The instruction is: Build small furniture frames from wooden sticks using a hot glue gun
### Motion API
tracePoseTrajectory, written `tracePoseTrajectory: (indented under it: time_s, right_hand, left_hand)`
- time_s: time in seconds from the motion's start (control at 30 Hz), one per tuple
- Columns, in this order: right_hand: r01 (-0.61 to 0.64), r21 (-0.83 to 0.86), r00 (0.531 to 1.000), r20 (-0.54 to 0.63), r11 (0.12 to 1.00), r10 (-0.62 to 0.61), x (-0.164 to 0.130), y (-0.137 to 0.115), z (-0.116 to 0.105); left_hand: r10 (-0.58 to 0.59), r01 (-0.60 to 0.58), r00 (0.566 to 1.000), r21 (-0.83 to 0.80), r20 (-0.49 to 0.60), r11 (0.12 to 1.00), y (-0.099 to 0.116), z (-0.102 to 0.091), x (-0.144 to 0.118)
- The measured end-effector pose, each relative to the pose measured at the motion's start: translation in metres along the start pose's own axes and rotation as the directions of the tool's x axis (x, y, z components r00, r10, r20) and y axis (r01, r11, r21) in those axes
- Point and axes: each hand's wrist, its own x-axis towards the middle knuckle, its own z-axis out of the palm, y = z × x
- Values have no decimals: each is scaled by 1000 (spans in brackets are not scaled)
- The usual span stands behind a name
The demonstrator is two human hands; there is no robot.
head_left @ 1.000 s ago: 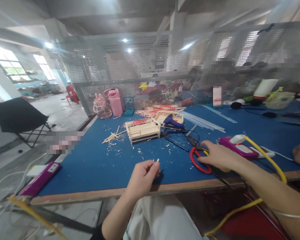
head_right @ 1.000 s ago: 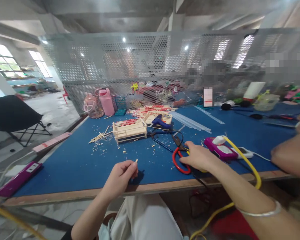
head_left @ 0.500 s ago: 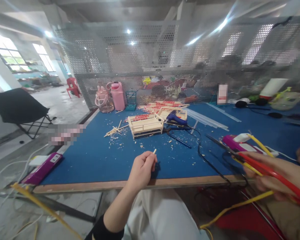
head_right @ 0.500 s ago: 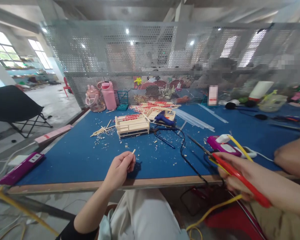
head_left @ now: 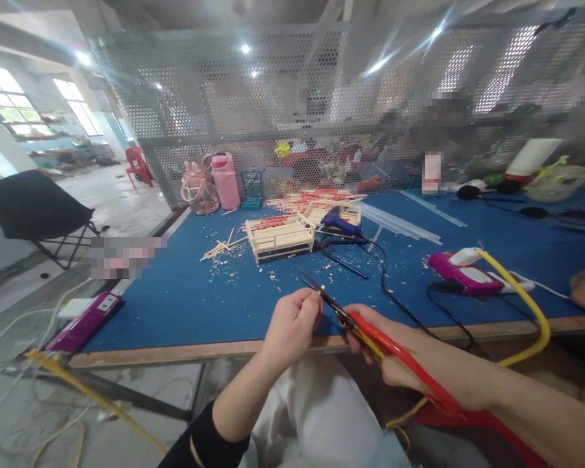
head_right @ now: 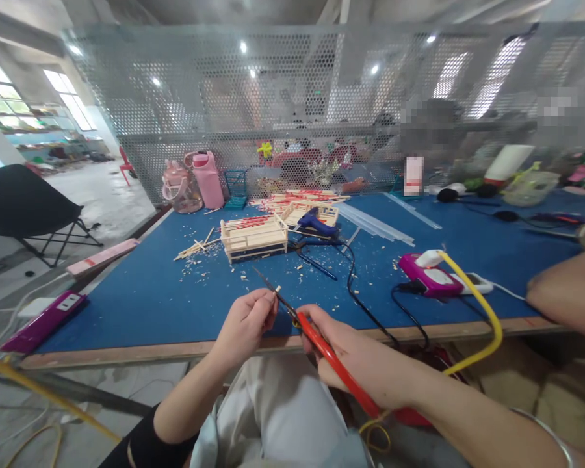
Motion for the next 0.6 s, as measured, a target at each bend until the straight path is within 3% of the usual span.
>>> tracePoseTrajectory:
  time_s: [0.13, 0.2, 0.33, 0.47, 0.6]
  right_hand:
    - [-252, 147, 965, 112, 956, 238, 2, -21, 2]
    - [-307, 130, 946, 147, 943, 288, 1, -25, 1]
    - [-261, 60, 949, 197, 964, 245, -4, -24, -4]
    - [-223, 53, 961, 180, 973, 211, -4, -15, -9]
    - [-183, -46, 948, 255, 982, 189, 5, -8, -16]
  left_hand:
    - [46, -46, 999, 83, 8, 996, 0, 0, -3]
    - [68, -68, 998, 123, 2, 990, 0, 2, -4]
    - [52, -52, 999, 109, -3, 993, -1, 8, -7]
    - [7, -5, 1000, -58, 28, 998, -1, 11, -7]
    - [-14, 20, 999, -164, 39, 986, 3, 8, -7]
